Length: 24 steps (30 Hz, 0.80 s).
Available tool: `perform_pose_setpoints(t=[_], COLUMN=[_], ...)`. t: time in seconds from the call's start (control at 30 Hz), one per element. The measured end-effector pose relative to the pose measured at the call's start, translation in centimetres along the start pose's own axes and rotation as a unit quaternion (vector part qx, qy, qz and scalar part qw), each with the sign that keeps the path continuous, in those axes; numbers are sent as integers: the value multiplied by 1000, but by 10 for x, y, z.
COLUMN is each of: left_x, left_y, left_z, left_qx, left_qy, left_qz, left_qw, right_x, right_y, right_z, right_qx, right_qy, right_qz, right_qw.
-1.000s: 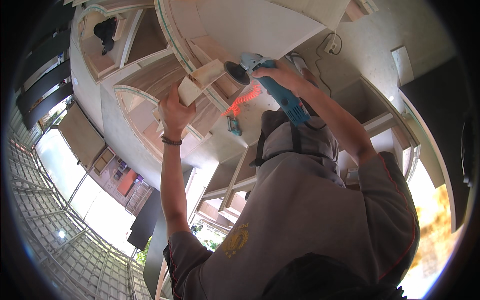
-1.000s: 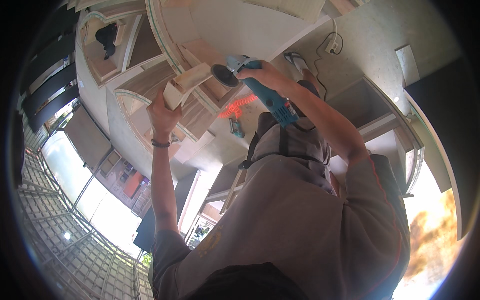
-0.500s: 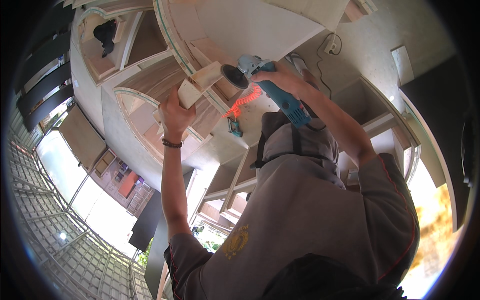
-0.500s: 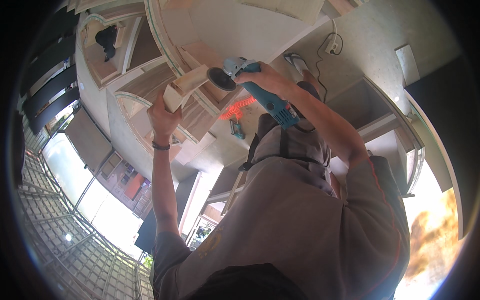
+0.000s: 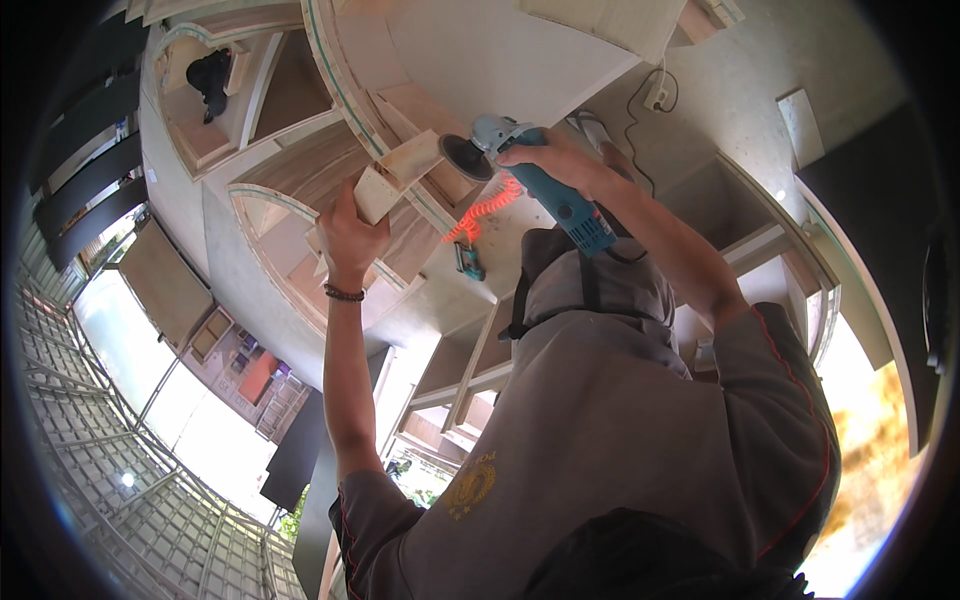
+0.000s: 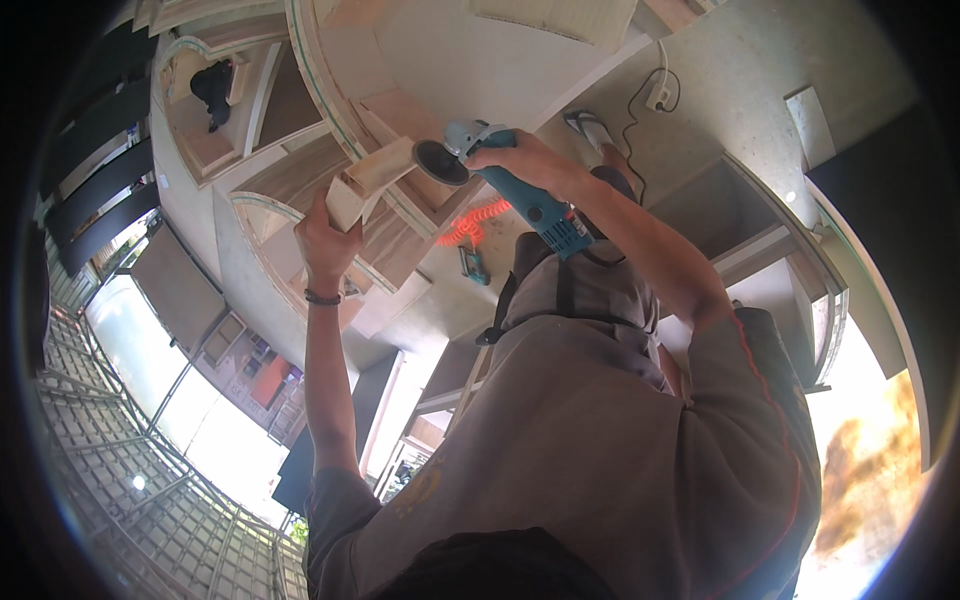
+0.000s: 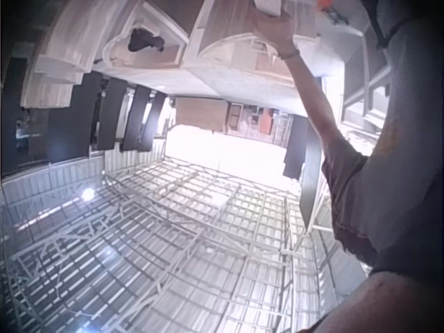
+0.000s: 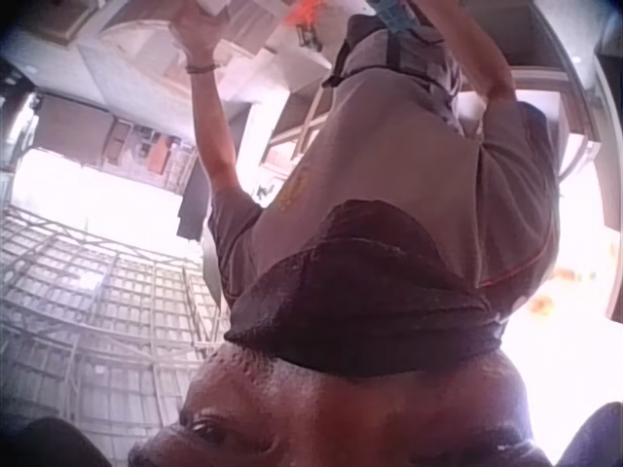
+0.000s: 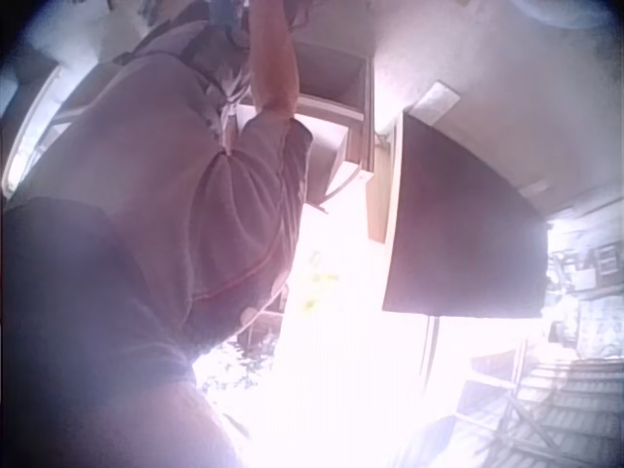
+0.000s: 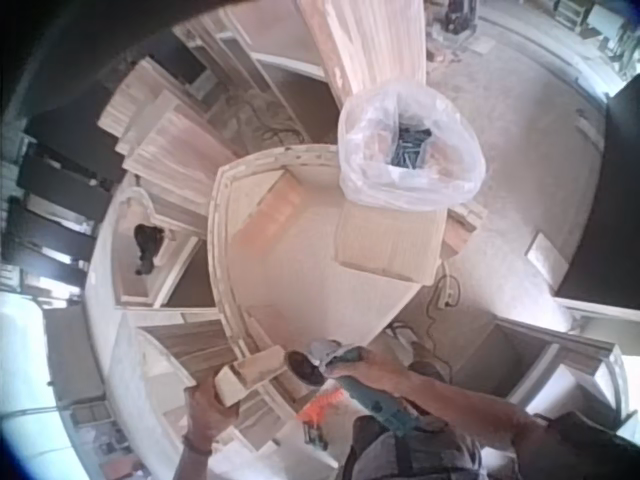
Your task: The person applies glue to a curved wooden frame, then fits a small wooden piece into the corner. They plug in a power sander and use it to smooth the edges of the wooden furniture.
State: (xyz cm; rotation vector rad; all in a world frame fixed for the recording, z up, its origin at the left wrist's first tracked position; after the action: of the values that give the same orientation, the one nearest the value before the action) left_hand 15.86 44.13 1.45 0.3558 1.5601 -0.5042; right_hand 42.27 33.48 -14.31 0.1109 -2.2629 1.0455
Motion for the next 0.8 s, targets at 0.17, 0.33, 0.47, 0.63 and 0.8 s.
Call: perform_pose_setpoints(t=[0.17,0.33,0.47,0.63,0.8], left_x=[0,-1,0,-1,1], left_y=[0,0,-1,-2,-2], left_z=[1,0,1,0,-3], left_qx=[-4,0,-2,-8,-6], left_qy=[-4,-3,13,11,7], left_qz=[-5,-6,-8,-11,-3], left_qw=[1000,1000,1000,1000,1000], right_x=[4,2,2,0,-4], right_y=[-1,2,2,6,10], right_z=[-6,-6,-8,-4,-1], right_qx=[-2,20,6,13,35], right_qy=[6,11,-8,8,12], right_qz=[9,6,3,11,6], right_qw=[1000,1000,1000,1000,999])
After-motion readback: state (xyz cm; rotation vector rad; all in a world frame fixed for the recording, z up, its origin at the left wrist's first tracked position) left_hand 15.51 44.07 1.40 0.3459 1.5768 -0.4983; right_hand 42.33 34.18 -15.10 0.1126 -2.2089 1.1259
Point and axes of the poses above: each hand's wrist, its own y-axis towards the middle knuckle, its own x-axis out of the palm, z = x × y, the point moved 3 cm from there along y, towards the middle knuckle, and after that the axes turned 13 degrees about y, right-handed, at the moved point
